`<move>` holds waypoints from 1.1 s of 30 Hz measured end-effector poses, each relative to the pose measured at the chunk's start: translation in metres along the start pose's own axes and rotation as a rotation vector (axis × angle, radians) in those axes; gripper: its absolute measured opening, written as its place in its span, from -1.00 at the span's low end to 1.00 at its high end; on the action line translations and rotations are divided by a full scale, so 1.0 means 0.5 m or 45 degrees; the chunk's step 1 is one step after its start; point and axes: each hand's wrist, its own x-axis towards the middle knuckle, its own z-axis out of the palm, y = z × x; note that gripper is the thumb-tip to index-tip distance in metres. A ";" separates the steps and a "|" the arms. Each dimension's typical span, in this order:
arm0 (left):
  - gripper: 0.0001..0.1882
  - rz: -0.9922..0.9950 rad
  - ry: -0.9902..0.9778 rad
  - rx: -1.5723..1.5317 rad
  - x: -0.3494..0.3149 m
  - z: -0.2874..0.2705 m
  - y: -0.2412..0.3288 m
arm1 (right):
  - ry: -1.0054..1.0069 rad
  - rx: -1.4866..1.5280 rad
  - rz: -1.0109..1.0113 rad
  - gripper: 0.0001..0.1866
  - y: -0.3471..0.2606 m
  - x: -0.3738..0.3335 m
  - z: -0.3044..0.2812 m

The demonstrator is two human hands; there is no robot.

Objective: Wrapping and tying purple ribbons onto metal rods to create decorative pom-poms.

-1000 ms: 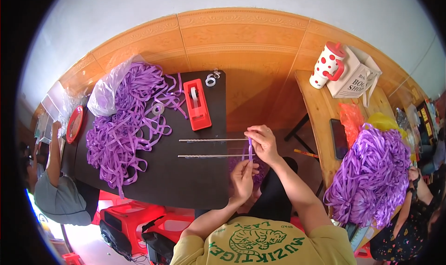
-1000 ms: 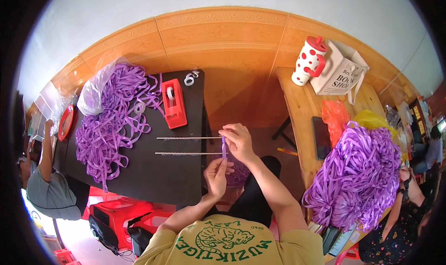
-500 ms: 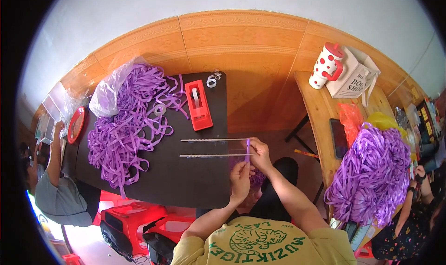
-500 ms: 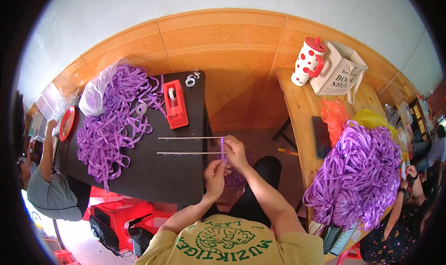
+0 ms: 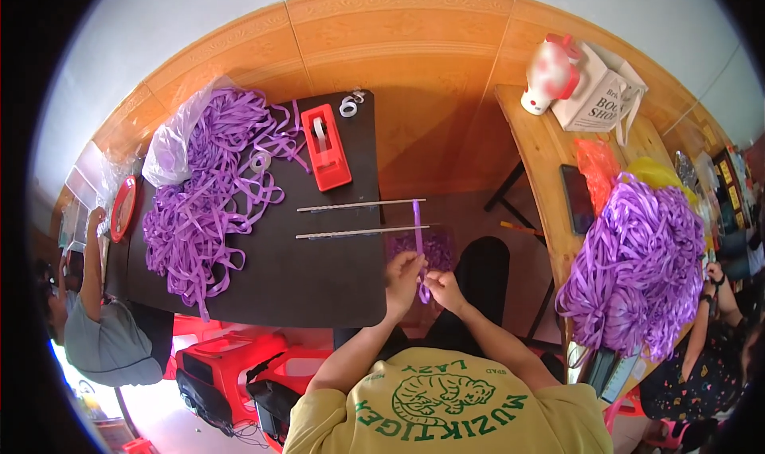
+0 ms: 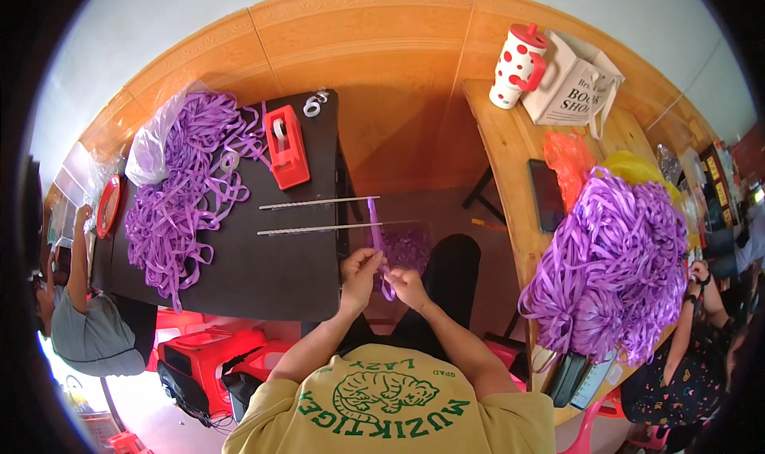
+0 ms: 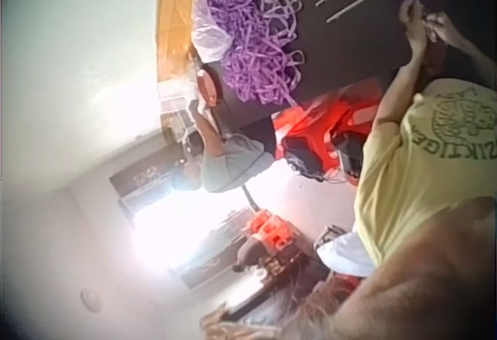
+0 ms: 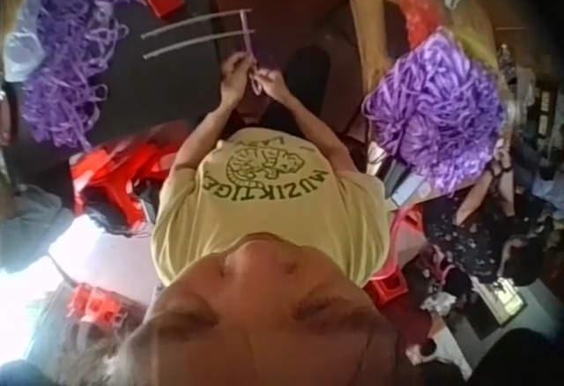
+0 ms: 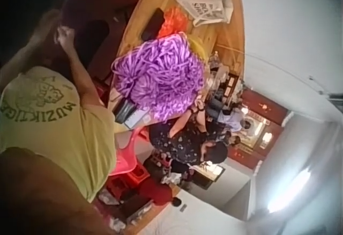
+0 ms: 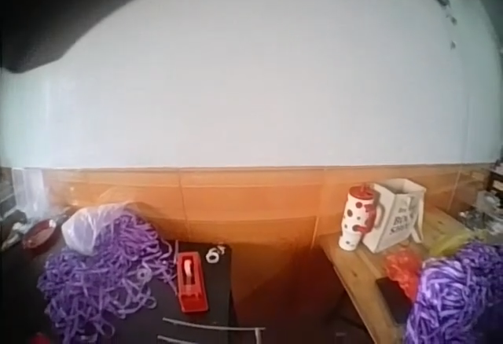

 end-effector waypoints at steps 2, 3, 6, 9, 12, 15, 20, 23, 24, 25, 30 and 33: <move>-0.83 -0.107 -0.032 -0.015 0.002 -0.002 -0.006 | 0.033 0.039 0.034 -0.78 0.031 -0.004 0.013; -0.83 -0.109 -0.029 -0.012 0.001 -0.007 -0.016 | 0.051 0.034 0.048 -0.77 0.037 -0.007 0.020; -0.83 -0.122 -0.059 0.049 -0.003 -0.010 -0.028 | 0.016 -0.067 0.105 -0.75 0.057 -0.005 0.016; -0.91 -0.090 0.013 0.065 -0.007 -0.005 -0.034 | -0.016 -0.160 0.122 -0.84 0.077 -0.003 0.019; -0.92 -0.059 0.029 0.036 0.002 -0.010 -0.065 | 0.006 -0.143 0.116 -0.90 0.095 -0.001 0.021; -0.92 -0.030 0.008 0.149 0.005 -0.028 -0.104 | -0.007 0.004 0.262 -0.90 0.101 0.002 0.021; -0.82 0.193 0.009 0.470 0.003 -0.063 -0.219 | -0.036 0.251 0.380 -0.92 0.153 0.017 0.020; -0.74 -0.030 -0.007 0.866 -0.029 -0.061 -0.228 | 0.052 0.410 0.557 -0.92 0.158 0.021 0.020; -0.74 -0.029 -0.003 0.867 -0.032 -0.066 -0.240 | 0.024 0.335 0.646 -0.90 0.157 0.024 0.021; -0.72 -0.007 -0.052 0.919 -0.031 -0.071 -0.251 | -0.004 0.260 0.734 -0.87 0.155 0.027 0.023; -0.72 0.015 -0.069 0.930 -0.036 -0.080 -0.266 | -0.023 0.249 0.791 -0.85 0.125 0.026 0.027; -0.74 0.056 -0.001 0.907 -0.035 -0.071 -0.253 | -0.029 0.214 0.771 -0.86 0.123 0.026 0.028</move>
